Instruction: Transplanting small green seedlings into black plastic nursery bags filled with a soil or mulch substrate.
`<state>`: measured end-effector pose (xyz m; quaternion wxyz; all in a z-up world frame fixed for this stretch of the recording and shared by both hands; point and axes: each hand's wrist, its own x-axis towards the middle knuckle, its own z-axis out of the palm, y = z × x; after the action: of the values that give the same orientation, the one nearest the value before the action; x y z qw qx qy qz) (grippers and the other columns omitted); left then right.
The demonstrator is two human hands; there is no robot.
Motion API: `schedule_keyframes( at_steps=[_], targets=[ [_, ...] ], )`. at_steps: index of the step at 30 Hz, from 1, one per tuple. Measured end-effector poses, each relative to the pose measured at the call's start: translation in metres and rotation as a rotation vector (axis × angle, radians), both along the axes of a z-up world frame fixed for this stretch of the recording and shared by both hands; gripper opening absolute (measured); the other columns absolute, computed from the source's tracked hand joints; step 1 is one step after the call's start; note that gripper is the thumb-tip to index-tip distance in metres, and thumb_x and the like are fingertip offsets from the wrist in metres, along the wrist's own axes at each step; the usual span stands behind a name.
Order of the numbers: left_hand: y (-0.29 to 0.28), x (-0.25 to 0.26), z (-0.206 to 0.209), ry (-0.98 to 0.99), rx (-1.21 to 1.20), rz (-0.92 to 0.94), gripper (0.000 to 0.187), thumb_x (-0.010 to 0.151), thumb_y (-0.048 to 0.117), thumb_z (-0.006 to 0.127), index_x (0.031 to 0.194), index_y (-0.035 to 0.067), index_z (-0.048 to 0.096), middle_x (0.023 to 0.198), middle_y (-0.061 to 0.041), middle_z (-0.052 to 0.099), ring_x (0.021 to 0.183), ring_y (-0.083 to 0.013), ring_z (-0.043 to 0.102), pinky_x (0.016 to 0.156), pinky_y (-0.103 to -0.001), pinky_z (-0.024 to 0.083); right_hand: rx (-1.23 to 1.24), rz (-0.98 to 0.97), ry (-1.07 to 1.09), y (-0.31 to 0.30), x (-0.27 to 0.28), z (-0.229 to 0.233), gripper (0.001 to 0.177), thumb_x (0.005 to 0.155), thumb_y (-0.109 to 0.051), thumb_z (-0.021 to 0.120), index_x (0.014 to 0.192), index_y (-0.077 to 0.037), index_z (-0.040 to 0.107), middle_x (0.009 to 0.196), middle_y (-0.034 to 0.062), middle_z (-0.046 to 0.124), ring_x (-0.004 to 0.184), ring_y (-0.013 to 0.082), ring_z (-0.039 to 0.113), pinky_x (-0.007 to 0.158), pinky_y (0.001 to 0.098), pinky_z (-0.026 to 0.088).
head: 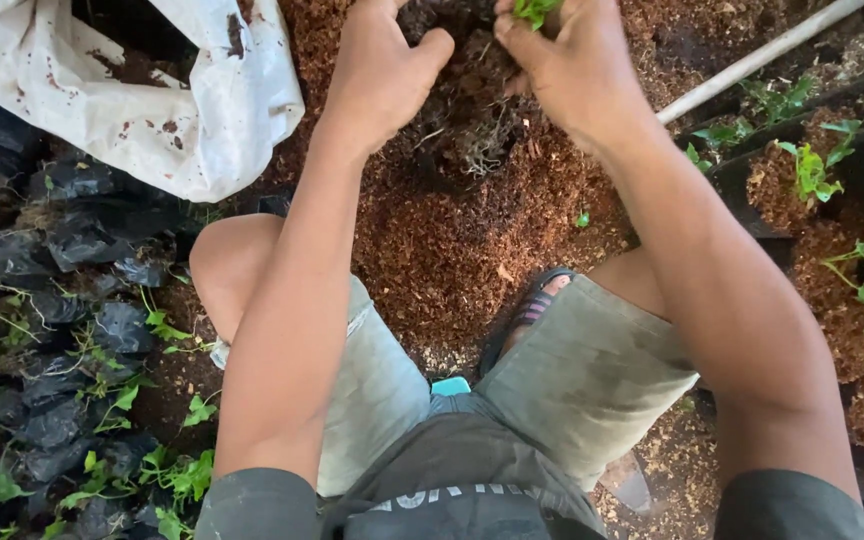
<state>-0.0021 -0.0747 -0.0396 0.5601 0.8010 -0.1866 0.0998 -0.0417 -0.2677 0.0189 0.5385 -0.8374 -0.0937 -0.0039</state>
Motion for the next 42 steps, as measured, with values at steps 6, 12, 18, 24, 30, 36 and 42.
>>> schedule_keyframes(
  at_steps=[6, 12, 18, 24, 30, 36, 42],
  targets=[
    [0.012, 0.004, -0.009, -0.063, 0.175, 0.092, 0.033, 0.084, 0.003, 0.064, 0.117, -0.002, 0.065, 0.068, -0.010, 0.062, 0.052, -0.0228, 0.055, 0.053, -0.038, 0.052, -0.265, 0.014, -0.186, -0.017, -0.005, 0.020, 0.026, 0.112, -0.003, 0.055, 0.133, 0.011, 0.055, 0.123, 0.0315, 0.066, 0.079, 0.0268, 0.076, 0.067, 0.0294, 0.071],
    [0.011, 0.016, -0.063, -0.030, 0.555, 0.220, 0.044, 0.077, -0.008, 0.069, 0.120, -0.005, 0.062, 0.126, -0.029, 0.054, 0.108, -0.0461, 0.061, 0.089, -0.052, 0.058, -0.053, -0.013, -0.060, -0.045, -0.005, 0.010, 0.017, 0.115, 0.003, 0.059, 0.131, 0.009, 0.056, 0.112, 0.0158, 0.061, 0.079, 0.0167, 0.062, 0.075, 0.0256, 0.070],
    [-0.006, 0.006, -0.041, 0.228, 0.747, 0.118, 0.045, 0.086, 0.015, 0.079, 0.127, 0.007, 0.063, 0.138, -0.027, 0.047, 0.129, -0.0489, 0.046, 0.102, -0.075, 0.036, 0.117, -0.093, 0.235, -0.043, -0.010, 0.009, 0.024, 0.106, -0.006, 0.066, 0.128, -0.004, 0.059, 0.113, 0.0057, 0.062, 0.077, 0.0092, 0.063, 0.065, 0.0167, 0.068],
    [-0.018, -0.015, -0.029, 0.604, 0.687, -0.122, 0.051, 0.087, -0.008, 0.063, 0.136, 0.005, 0.058, 0.164, -0.025, 0.022, 0.147, -0.0528, 0.019, 0.121, -0.065, 0.018, 0.062, -0.221, 0.411, -0.042, -0.015, 0.005, 0.019, 0.104, -0.010, 0.068, 0.119, 0.002, 0.066, 0.093, 0.0047, 0.067, 0.056, 0.0038, 0.065, 0.046, 0.0079, 0.058],
    [-0.030, -0.004, -0.094, 0.423, 0.866, -0.176, 0.026, 0.087, 0.008, 0.073, 0.112, 0.004, 0.068, 0.160, -0.030, 0.028, 0.144, -0.0518, 0.029, 0.113, -0.075, 0.025, 0.310, -0.323, 0.622, -0.046, -0.004, -0.029, 0.035, 0.100, -0.006, 0.060, 0.128, 0.011, 0.048, 0.124, 0.0180, 0.060, 0.072, 0.0134, 0.068, 0.068, 0.0194, 0.075],
    [-0.023, 0.008, -0.120, 0.374, 0.829, -0.116, 0.052, 0.068, -0.002, 0.082, 0.117, 0.009, 0.067, 0.158, -0.027, 0.034, 0.135, -0.0464, 0.044, 0.104, -0.069, 0.038, 0.699, -0.656, 0.762, -0.034, -0.001, -0.081, 0.036, 0.099, 0.003, 0.059, 0.131, 0.013, 0.045, 0.104, 0.0177, 0.060, 0.068, 0.0157, 0.067, 0.059, 0.0227, 0.072],
    [-0.024, 0.008, -0.135, 0.340, 0.846, -0.051, 0.046, 0.075, -0.006, 0.070, 0.120, 0.002, 0.063, 0.151, -0.028, 0.039, 0.131, -0.0476, 0.047, 0.100, -0.075, 0.038, 0.679, -0.766, 0.768, -0.020, -0.012, -0.127, 0.048, 0.102, -0.001, 0.053, 0.147, 0.006, 0.039, 0.132, 0.0204, 0.054, 0.088, 0.0205, 0.071, 0.073, 0.0246, 0.073]
  ],
)
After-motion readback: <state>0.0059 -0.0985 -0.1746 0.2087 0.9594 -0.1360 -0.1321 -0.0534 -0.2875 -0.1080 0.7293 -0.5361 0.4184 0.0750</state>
